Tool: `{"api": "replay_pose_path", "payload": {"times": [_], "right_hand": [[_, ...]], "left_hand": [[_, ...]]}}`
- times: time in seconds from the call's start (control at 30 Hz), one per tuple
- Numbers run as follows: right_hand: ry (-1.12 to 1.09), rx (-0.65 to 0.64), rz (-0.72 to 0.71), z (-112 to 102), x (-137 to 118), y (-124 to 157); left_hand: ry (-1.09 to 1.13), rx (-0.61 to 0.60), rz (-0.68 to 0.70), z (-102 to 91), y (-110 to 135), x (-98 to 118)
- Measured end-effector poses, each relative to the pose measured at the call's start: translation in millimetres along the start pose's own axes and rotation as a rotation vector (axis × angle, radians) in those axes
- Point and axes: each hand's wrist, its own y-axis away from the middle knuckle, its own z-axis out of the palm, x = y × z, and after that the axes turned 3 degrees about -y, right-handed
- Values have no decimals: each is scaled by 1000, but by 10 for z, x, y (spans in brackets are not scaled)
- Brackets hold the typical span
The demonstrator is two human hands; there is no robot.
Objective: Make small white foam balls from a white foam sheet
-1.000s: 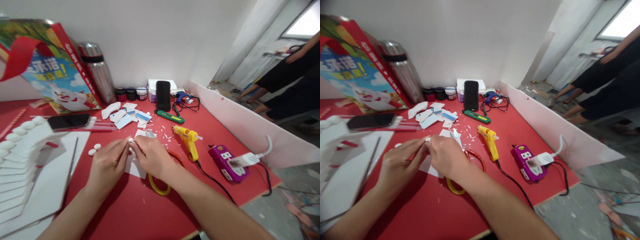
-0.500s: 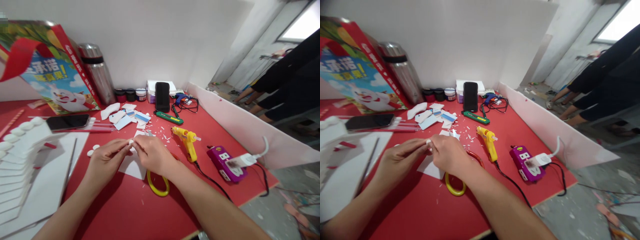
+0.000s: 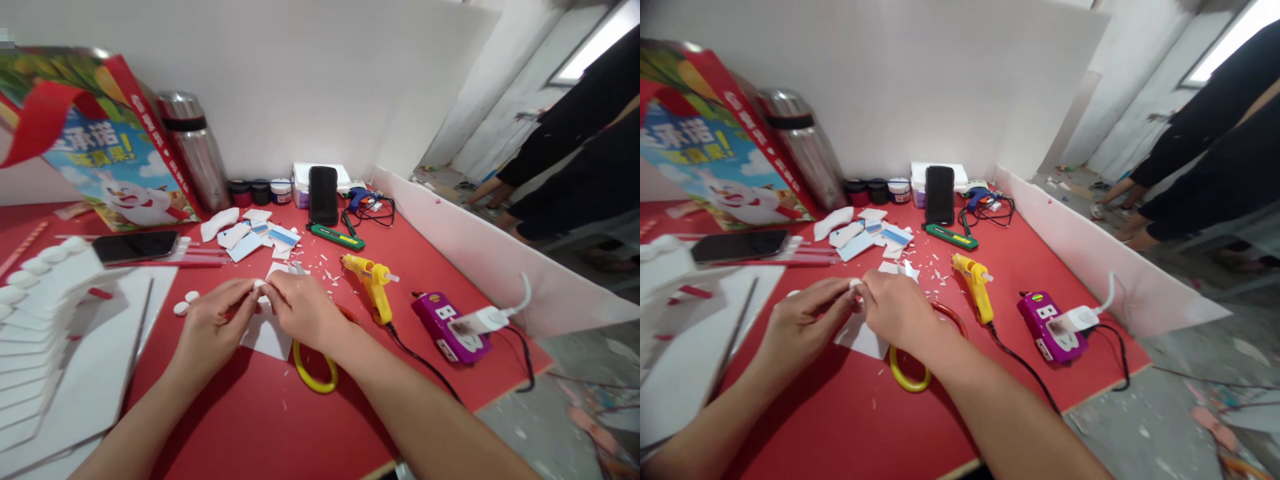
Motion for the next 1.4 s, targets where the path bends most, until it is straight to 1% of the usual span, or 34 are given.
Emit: {"api": "replay_pose_path", "payload": {"times": [0.13, 0.27, 0.37, 0.43, 0.5, 0.53, 0.6, 0.67, 0.7, 0.73, 0.8, 0.93, 1.17, 1.3, 1.4], "right_hand": [[39, -13, -16, -8, -3, 0], [106, -12, 9, 5, -32, 16], [136, -13, 46, -11, -41, 24], [79, -8, 68, -40, -25, 16], [-77, 21, 110, -74, 4, -7], [-204, 35, 153, -90, 20, -22], [-523, 33, 289, -118, 44, -55], [-842, -27, 438, -140, 52, -82], [-965, -64, 495, -148, 50, -91], [-1048, -98, 532, -155, 46, -95], [-1126, -148, 551, -162, 37, -94], [-1117, -186, 473, -140, 28, -73], [-989, -208, 398, -110, 22, -53], [-836, -223, 296, -122, 34, -52], [-593, -159, 154, -109, 53, -47]], "left_hand": [[-9, -8, 2, 4, -9, 5], [-51, 16, -1, 24, -6, -3], [-10, 23, -65, 33, -1, -12], [78, 22, -131, 27, -8, -9], [169, 18, -190, 14, -24, 6], [204, 16, -207, 7, -33, 17], [241, 9, -215, -3, -49, 40], [239, 1, -188, -6, -57, 59], [233, -4, -170, -7, -59, 67], [227, -13, -154, -8, -61, 75], [228, -38, -129, -11, -63, 86], [251, -75, -107, -13, -61, 92], [280, -45, -133, 3, -45, 62], [374, -42, -244, -11, -64, 93], [447, -32, -339, -9, -70, 133]]}}
